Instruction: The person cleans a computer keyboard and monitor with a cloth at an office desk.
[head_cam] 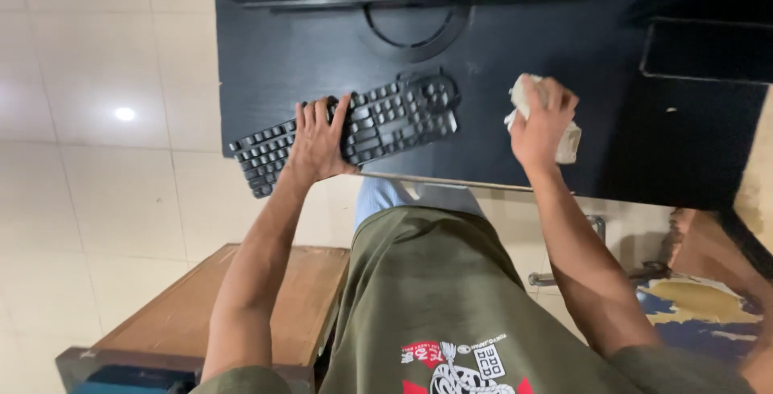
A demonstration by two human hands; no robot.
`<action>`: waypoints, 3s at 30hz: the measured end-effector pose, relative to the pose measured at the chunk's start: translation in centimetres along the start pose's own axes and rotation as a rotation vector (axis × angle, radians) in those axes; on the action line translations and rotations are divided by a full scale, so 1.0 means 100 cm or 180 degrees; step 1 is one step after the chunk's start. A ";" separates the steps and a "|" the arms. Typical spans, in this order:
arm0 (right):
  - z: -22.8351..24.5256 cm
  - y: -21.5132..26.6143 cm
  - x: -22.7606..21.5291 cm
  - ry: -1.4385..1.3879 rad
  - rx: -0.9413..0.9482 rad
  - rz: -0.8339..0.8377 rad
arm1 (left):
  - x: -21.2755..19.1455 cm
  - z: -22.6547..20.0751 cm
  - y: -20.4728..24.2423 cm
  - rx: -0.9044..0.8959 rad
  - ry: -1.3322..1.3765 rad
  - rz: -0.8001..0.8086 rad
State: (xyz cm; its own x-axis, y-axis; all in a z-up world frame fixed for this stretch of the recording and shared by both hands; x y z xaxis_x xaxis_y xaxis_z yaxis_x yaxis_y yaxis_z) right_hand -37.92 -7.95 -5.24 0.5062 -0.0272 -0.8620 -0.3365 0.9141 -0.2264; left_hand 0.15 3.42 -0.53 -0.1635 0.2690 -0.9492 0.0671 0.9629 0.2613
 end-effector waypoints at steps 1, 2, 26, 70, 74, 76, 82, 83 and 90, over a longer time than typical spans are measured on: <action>0.001 0.000 0.007 -0.0018 -0.0005 0.0021 | -0.003 -0.001 0.005 -0.0022 -0.0001 0.0017; 0.001 -0.001 0.012 -0.0038 0.0059 -0.0078 | -0.008 -0.002 0.007 -0.0103 0.0209 -0.0046; 0.077 -0.001 0.015 0.0554 0.0629 -0.0147 | -0.135 0.034 -0.008 0.0720 0.1667 0.0688; 0.166 0.018 0.078 -0.0035 0.0498 0.0142 | -0.129 0.064 -0.140 0.0861 0.1921 0.2343; 0.207 -0.016 0.114 -0.0245 0.0886 0.0010 | -0.133 0.062 -0.147 0.0839 0.1796 0.2298; 0.236 -0.038 0.128 -0.0239 0.0791 0.0149 | -0.132 0.059 -0.155 0.0890 0.1785 0.2237; 0.276 -0.038 0.126 -0.0085 -0.0368 0.0479 | -0.139 0.056 -0.150 0.0638 0.1572 0.2442; 0.264 -0.033 0.122 -0.0071 -0.0184 0.0629 | -0.138 0.057 -0.149 0.0773 0.1621 0.2450; 0.250 -0.047 0.152 0.0142 0.0519 0.0759 | -0.142 0.048 -0.140 0.1132 0.1574 0.2477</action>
State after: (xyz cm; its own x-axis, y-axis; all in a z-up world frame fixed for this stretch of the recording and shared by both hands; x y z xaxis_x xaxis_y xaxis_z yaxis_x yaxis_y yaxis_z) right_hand -8.81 -2.55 -5.98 0.3915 0.1818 -0.9020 -0.3078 0.9497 0.0578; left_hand 6.29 -14.03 8.46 -0.3357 0.8809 -0.3336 0.6091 0.4732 0.6365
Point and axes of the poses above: each hand's wrist, its own y-axis away from the middle knuckle, its own x-axis out of the palm, z = x × y, the point moved 3 cm from there along -y, towards the middle knuckle, and after that the axes turned 3 degrees about -y, right-handed, at the moved point
